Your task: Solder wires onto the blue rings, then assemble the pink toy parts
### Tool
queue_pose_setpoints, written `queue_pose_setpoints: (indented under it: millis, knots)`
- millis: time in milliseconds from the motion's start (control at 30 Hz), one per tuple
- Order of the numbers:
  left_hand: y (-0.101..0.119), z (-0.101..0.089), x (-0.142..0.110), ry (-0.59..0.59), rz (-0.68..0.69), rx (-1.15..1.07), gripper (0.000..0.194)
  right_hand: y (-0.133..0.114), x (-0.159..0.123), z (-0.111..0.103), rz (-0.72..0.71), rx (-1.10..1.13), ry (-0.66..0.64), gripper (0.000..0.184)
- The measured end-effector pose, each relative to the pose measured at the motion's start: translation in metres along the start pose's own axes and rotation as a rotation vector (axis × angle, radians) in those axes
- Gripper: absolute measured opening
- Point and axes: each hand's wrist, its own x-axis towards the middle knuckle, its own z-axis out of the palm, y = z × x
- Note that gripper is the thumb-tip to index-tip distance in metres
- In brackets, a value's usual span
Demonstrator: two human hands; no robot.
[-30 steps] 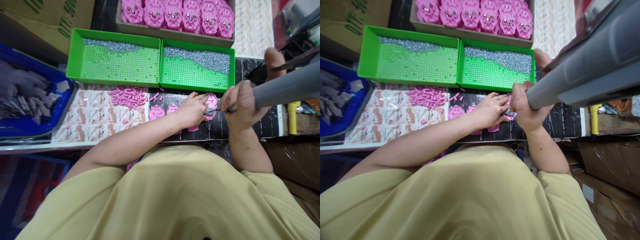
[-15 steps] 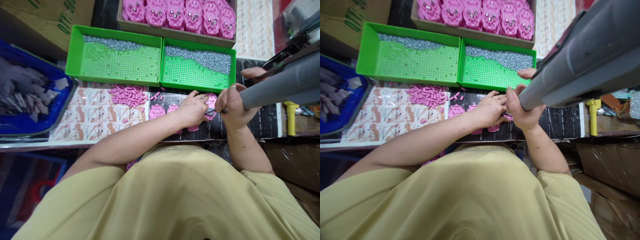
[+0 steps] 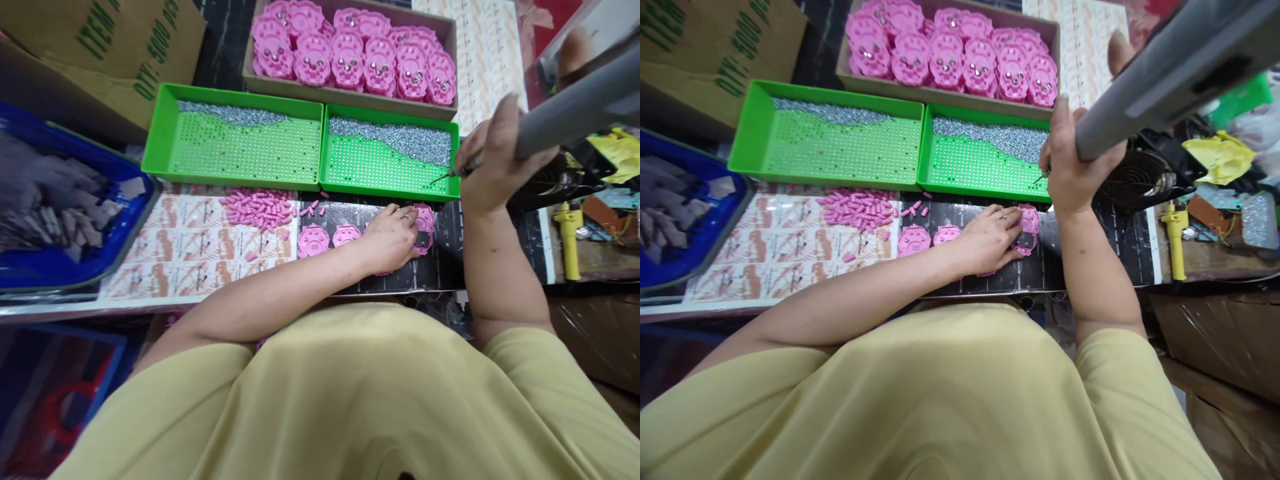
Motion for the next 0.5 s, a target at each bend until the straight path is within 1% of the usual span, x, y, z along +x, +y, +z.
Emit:
queue_pose_setpoints:
  millis: [33, 67, 100, 167, 200, 300, 400, 433, 500]
  knots:
    - [0.001, 0.001, 0.000, 0.013, 0.002, 0.006, 0.045, 0.007, 0.002, 0.004, -0.081, 0.023, 0.027, 0.062]
    - [0.002, 0.002, -0.001, 0.034, 0.001, 0.013, 0.047, 0.014, 0.003, 0.007, -0.125, 0.027, 0.026, 0.059]
    - [0.003, 0.002, -0.002, 0.062, 0.001, 0.019, 0.048, 0.020, 0.003, 0.009, -0.122, 0.008, -0.006, 0.058]
    - [0.005, 0.003, -0.007, 0.124, 0.001, 0.027, 0.048, 0.032, 0.002, 0.008, -0.014, -0.071, -0.120, 0.064]
    - [0.005, 0.004, -0.009, 0.152, 0.000, 0.030, 0.045, 0.038, 0.002, 0.006, 0.040, -0.103, -0.152, 0.069]
    - [0.008, 0.010, -0.017, 0.209, 0.001, 0.058, 0.036, 0.052, 0.002, -0.002, 0.130, -0.132, -0.180, 0.073]
    - [0.009, 0.018, -0.021, 0.236, 0.014, 0.104, 0.036, 0.054, 0.002, -0.005, 0.138, -0.126, -0.174, 0.068]
    - [0.009, 0.020, -0.021, 0.240, 0.020, 0.115, 0.037, 0.051, 0.002, -0.004, 0.138, -0.133, -0.192, 0.066]
    - [0.010, 0.024, -0.021, 0.242, 0.033, 0.124, 0.038, 0.039, 0.002, 0.000, 0.145, -0.163, -0.278, 0.063]
